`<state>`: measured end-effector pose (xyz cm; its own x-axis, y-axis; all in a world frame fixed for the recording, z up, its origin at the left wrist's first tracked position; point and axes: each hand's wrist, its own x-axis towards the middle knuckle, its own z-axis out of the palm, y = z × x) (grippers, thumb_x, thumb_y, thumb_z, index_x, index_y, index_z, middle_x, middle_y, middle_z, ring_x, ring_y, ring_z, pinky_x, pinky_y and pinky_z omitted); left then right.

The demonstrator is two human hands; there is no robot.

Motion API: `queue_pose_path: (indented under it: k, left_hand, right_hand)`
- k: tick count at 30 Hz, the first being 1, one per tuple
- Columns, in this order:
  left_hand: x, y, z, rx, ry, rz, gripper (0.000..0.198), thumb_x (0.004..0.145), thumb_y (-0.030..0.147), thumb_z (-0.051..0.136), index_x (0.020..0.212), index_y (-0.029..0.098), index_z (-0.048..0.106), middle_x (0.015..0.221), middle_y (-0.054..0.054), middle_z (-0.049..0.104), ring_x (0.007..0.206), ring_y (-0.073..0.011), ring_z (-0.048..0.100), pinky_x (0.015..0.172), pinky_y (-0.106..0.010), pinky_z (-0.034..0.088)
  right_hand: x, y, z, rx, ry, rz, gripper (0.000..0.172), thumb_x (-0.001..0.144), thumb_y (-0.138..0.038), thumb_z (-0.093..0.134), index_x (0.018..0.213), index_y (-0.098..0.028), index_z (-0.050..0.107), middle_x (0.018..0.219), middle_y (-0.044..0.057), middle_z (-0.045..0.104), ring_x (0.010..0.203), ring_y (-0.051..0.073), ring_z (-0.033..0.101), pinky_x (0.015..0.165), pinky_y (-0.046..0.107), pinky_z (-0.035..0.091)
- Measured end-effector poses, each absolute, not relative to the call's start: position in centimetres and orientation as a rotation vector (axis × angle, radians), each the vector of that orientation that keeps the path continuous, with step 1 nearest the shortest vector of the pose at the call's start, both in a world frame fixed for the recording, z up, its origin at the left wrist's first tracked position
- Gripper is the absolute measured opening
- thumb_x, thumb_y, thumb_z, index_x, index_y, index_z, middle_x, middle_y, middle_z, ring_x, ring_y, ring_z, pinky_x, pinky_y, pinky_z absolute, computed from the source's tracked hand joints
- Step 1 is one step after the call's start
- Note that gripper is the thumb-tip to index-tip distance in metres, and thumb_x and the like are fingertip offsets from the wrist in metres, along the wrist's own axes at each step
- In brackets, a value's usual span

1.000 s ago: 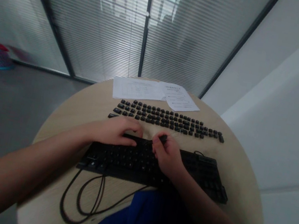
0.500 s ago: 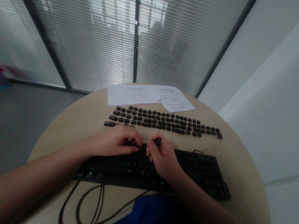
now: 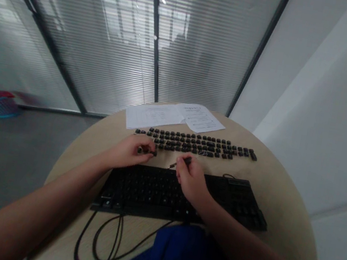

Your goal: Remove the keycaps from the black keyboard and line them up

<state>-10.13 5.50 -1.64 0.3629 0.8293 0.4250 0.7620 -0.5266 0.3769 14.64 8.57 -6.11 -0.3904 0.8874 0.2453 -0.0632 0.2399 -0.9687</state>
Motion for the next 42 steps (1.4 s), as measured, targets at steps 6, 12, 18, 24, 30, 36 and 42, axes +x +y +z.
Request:
queue_pose_path:
  k: [6, 12, 18, 24, 30, 36, 42]
  left_hand:
    - [-10.1, 8.1, -2.6, 2.677, 1.569, 0.677, 0.009, 0.083, 0.021, 0.063, 0.091, 0.021, 0.069, 0.087, -0.004, 0.071, 0.089, -0.0225, 0.064, 0.083, -0.036, 0.048]
    - [-10.0, 8.9, -3.9, 2.755, 1.622, 0.483, 0.009, 0.083, 0.024, 0.067, 0.091, 0.022, 0.071, 0.085, -0.004, 0.071, 0.090, -0.0242, 0.062, 0.084, -0.037, 0.044]
    - [-10.1, 8.9, -4.1, 2.763, 1.706, 0.373, 0.008, 0.083, 0.025, 0.068, 0.090, 0.023, 0.073, 0.086, -0.004, 0.072, 0.093, -0.0262, 0.061, 0.084, -0.039, 0.040]
    - [-10.1, 8.8, -3.9, 2.750, 1.727, 0.347, 0.009, 0.084, 0.026, 0.069, 0.092, 0.023, 0.072, 0.095, -0.003, 0.074, 0.096, -0.0257, 0.062, 0.085, -0.039, 0.040]
    - [-10.1, 8.8, -3.8, 2.737, 1.757, 0.346, 0.008, 0.085, 0.027, 0.069, 0.091, 0.023, 0.073, 0.090, -0.004, 0.074, 0.096, -0.0262, 0.062, 0.083, -0.039, 0.039]
    - [-10.0, 9.2, -4.3, 2.717, 1.770, 0.373, 0.005, 0.085, 0.024, 0.069, 0.088, 0.023, 0.072, 0.087, -0.004, 0.073, 0.095, -0.0263, 0.062, 0.083, -0.039, 0.040]
    - [-10.3, 9.0, -3.5, 2.689, 1.742, 0.527, 0.005, 0.086, 0.025, 0.069, 0.090, 0.022, 0.071, 0.093, -0.003, 0.073, 0.095, -0.0236, 0.063, 0.084, -0.037, 0.043]
  right_hand:
    - [14.6, 9.0, -6.2, -0.777, -1.476, 1.283, 0.042, 0.091, -0.064, 0.065, 0.086, -0.025, 0.051, 0.058, -0.008, 0.049, 0.043, 0.009, 0.042, 0.040, 0.020, 0.033]
    - [14.6, 8.9, -6.2, -0.768, -1.480, 1.285, 0.040, 0.092, -0.062, 0.066, 0.087, -0.024, 0.051, 0.059, -0.008, 0.050, 0.043, 0.008, 0.043, 0.040, 0.020, 0.033]
    - [14.6, 8.9, -6.2, -0.753, -1.447, 1.301, 0.041, 0.091, -0.062, 0.067, 0.087, -0.025, 0.050, 0.059, -0.009, 0.048, 0.043, 0.008, 0.042, 0.039, 0.019, 0.033]
    - [14.7, 9.0, -5.9, -0.767, -1.444, 1.308, 0.045, 0.088, -0.065, 0.069, 0.085, -0.024, 0.050, 0.059, -0.008, 0.049, 0.043, 0.008, 0.043, 0.038, 0.019, 0.034]
    - [14.8, 9.0, -5.9, -0.781, -1.452, 1.302, 0.044, 0.088, -0.065, 0.069, 0.085, -0.024, 0.051, 0.058, -0.008, 0.050, 0.042, 0.008, 0.043, 0.038, 0.019, 0.034]
    - [14.6, 8.9, -5.8, -0.769, -1.445, 1.306, 0.046, 0.087, -0.066, 0.071, 0.085, -0.024, 0.051, 0.057, -0.009, 0.050, 0.042, 0.008, 0.044, 0.038, 0.019, 0.033]
    - [14.8, 8.9, -5.7, -0.755, -1.451, 1.291, 0.046, 0.086, -0.066, 0.071, 0.085, -0.024, 0.051, 0.056, -0.009, 0.050, 0.042, 0.008, 0.044, 0.038, 0.019, 0.034]
